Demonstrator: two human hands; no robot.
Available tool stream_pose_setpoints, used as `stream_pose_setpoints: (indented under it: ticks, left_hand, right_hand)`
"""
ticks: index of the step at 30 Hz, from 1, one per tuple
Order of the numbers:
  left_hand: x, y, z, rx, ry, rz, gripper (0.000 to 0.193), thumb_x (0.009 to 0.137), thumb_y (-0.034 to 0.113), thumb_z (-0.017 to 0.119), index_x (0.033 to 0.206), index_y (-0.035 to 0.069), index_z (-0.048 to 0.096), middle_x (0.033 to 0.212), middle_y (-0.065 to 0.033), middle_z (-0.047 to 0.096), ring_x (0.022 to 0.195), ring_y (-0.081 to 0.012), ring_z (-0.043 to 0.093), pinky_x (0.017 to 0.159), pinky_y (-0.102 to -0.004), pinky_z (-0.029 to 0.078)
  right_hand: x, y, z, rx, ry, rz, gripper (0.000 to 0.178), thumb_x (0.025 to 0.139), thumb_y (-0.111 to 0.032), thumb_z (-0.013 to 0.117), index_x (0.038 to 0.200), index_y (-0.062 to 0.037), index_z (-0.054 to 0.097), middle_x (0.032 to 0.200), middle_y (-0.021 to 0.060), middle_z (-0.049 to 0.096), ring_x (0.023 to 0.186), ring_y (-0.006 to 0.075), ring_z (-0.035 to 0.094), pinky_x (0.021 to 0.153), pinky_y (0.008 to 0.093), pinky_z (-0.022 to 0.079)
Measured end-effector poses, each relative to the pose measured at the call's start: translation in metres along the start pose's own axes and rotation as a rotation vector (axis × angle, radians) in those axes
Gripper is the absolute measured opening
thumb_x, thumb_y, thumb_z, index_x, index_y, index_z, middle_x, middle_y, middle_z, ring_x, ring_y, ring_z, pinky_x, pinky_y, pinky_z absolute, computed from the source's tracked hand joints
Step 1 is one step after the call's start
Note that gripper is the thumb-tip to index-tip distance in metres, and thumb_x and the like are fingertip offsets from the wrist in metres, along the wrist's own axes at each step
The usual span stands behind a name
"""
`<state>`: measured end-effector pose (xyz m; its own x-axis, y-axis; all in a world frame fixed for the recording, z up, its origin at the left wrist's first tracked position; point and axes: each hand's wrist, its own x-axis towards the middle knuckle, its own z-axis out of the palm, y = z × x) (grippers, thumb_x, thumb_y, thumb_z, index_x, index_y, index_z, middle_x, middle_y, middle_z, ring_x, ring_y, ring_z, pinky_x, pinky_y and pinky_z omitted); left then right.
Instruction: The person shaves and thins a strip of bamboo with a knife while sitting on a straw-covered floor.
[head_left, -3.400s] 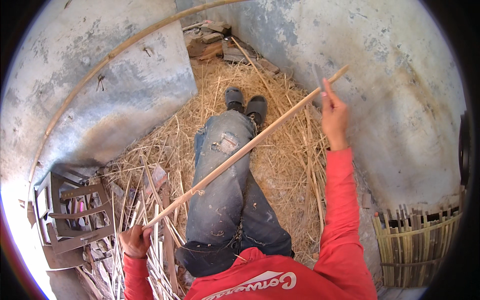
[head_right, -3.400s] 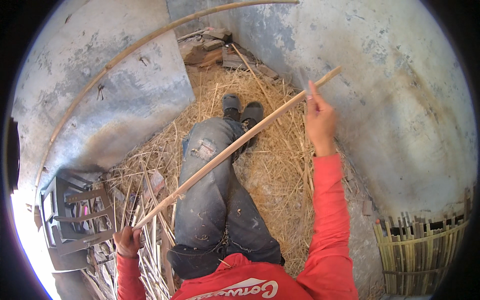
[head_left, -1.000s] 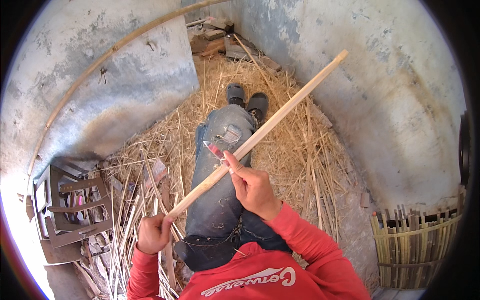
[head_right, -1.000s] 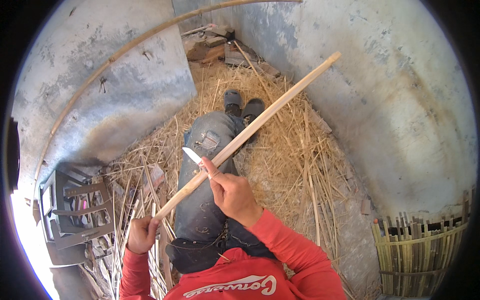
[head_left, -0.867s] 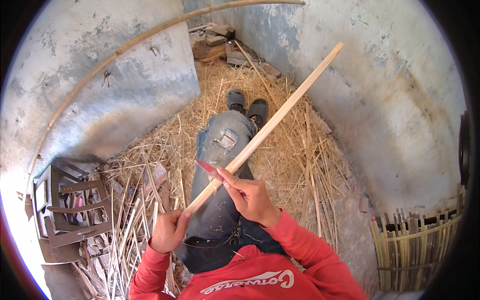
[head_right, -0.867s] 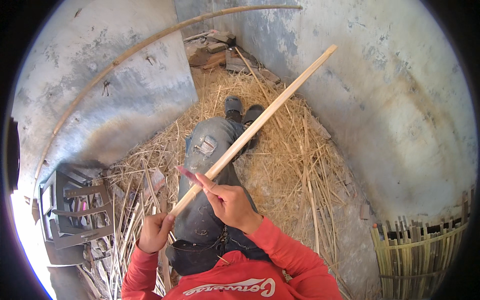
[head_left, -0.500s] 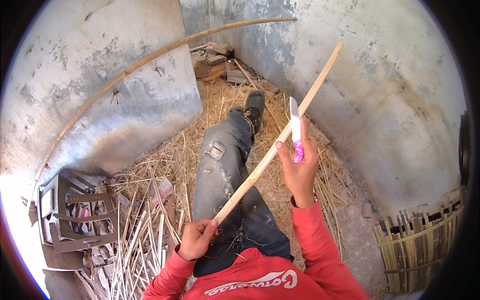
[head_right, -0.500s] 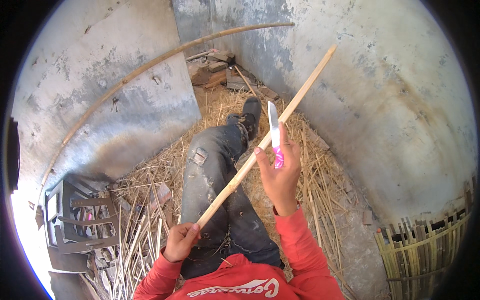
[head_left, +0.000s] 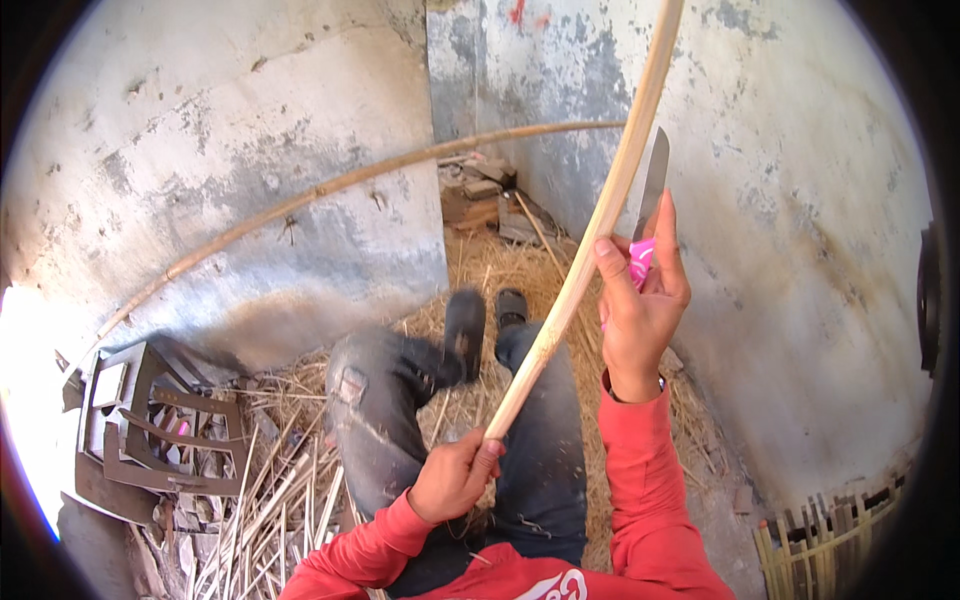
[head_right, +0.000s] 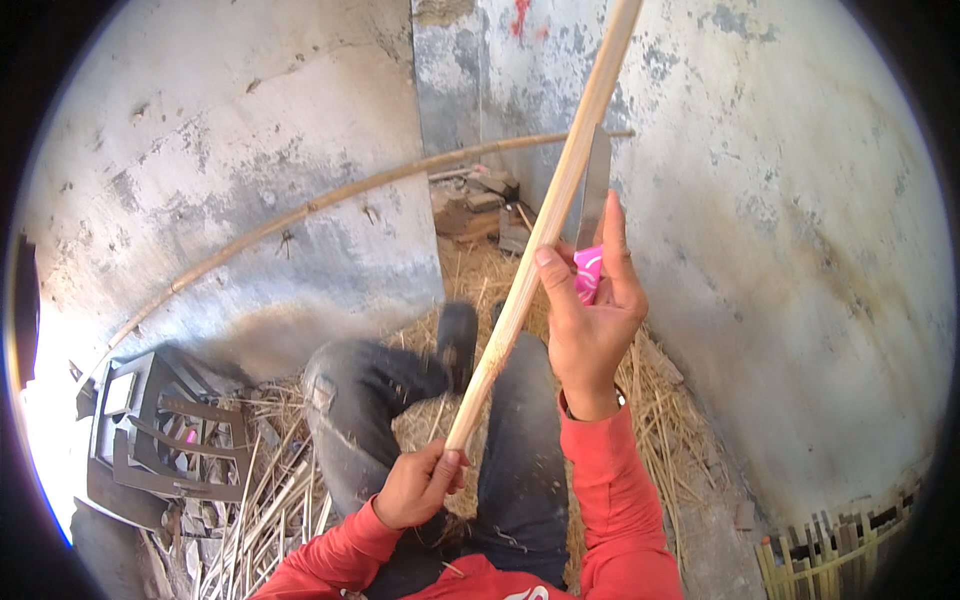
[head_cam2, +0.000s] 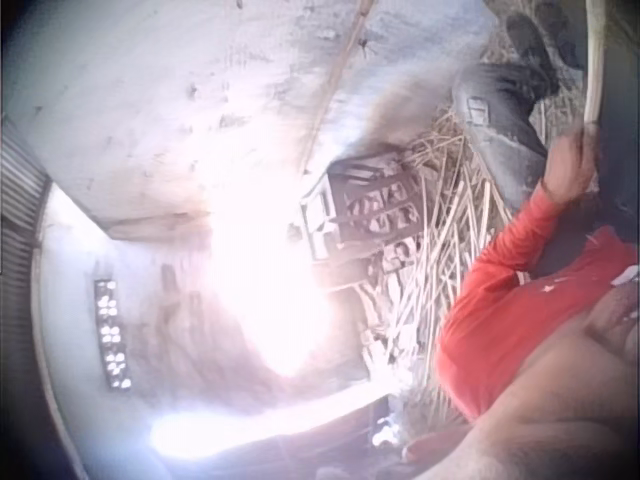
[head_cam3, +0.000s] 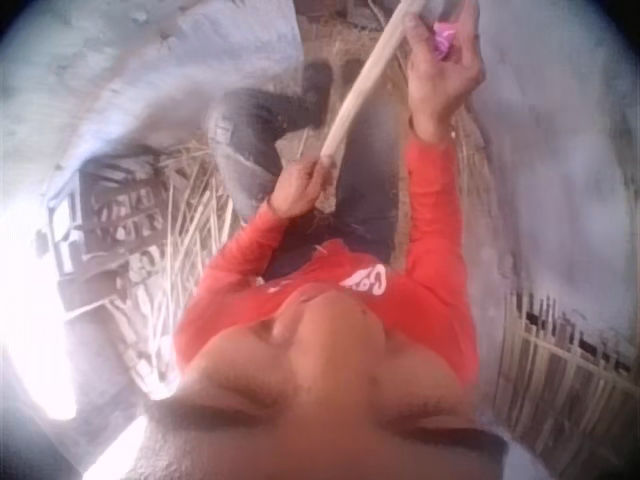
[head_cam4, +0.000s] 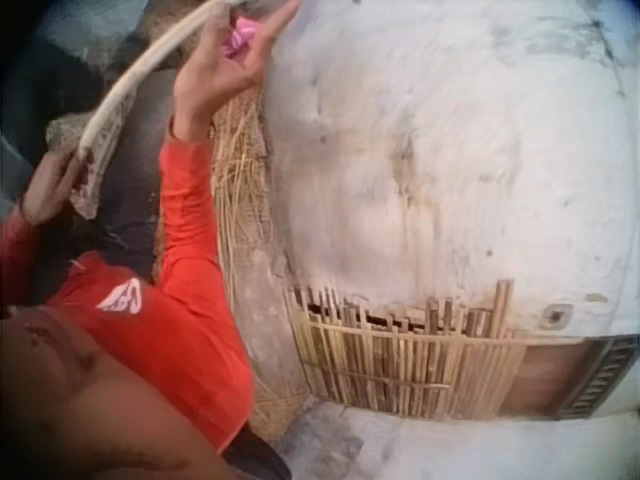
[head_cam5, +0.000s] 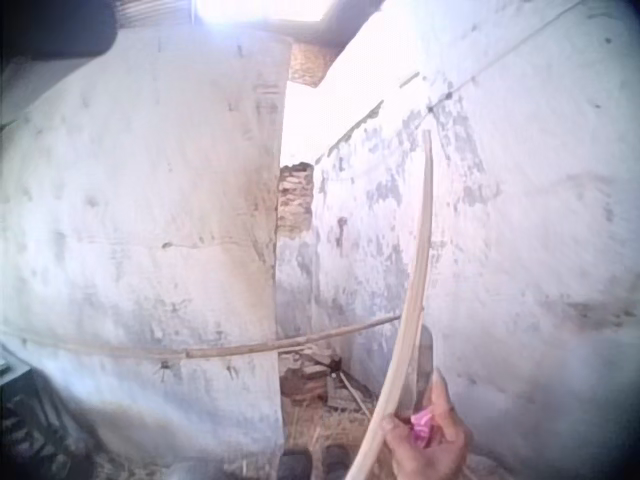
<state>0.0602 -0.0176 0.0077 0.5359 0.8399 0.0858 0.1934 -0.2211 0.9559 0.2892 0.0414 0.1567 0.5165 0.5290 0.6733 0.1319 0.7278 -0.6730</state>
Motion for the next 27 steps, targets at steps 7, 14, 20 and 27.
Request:
stream_pose_setpoints:
  ticks: [7,14,20,27]
  left_hand:
    - [0.064,0.023,-0.045,0.348,0.192,0.369,0.061,0.098,0.027,0.073,0.144,-0.004,0.045,0.085,-0.0145,0.063,0.077,-0.0208,0.068,0.069,-0.038,0.053]
    - [0.145,0.045,-0.073,-0.27,0.17,0.26,0.028,0.11,0.016,0.055,0.132,-0.002,0.057,0.075,-0.0006,0.06,0.066,-0.0078,0.056,0.062,-0.0262,0.046]
    - [0.212,0.049,-0.11,-0.351,0.021,0.255,0.028,0.112,0.027,0.053,0.122,0.002,0.06,0.07,0.0024,0.053,0.06,-0.0048,0.044,0.054,-0.0215,0.033]
    - [0.273,0.015,-0.112,-0.466,-0.123,0.028,0.035,0.114,0.036,0.047,0.113,0.005,0.062,0.067,0.0006,0.055,0.051,-0.0047,0.039,0.049,-0.0221,0.03]
  right_hand:
    - [-0.005,0.034,0.048,0.03,-0.128,0.017,0.079,0.097,0.001,0.071,0.163,0.003,0.028,0.113,0.0115,0.072,0.101,0.0137,0.072,0.085,0.0279,0.06]
    - [0.022,0.065,0.079,-0.119,-0.284,-0.074,0.079,0.096,0.0,0.07,0.162,0.0069,0.028,0.12,0.0162,0.07,0.1,0.0146,0.071,0.085,0.0274,0.059]
    - [0.088,0.095,0.088,-0.145,-0.346,-0.108,0.053,0.1,-0.014,0.066,0.144,0.0093,0.049,0.098,0.0067,0.067,0.087,0.0108,0.062,0.079,0.0294,0.052]
    - [0.104,0.184,0.044,-0.297,-0.342,0.142,0.04,0.106,-0.036,0.058,0.097,0.0026,0.065,0.072,0.0048,0.061,0.071,0.0123,0.062,0.063,0.0322,0.048]
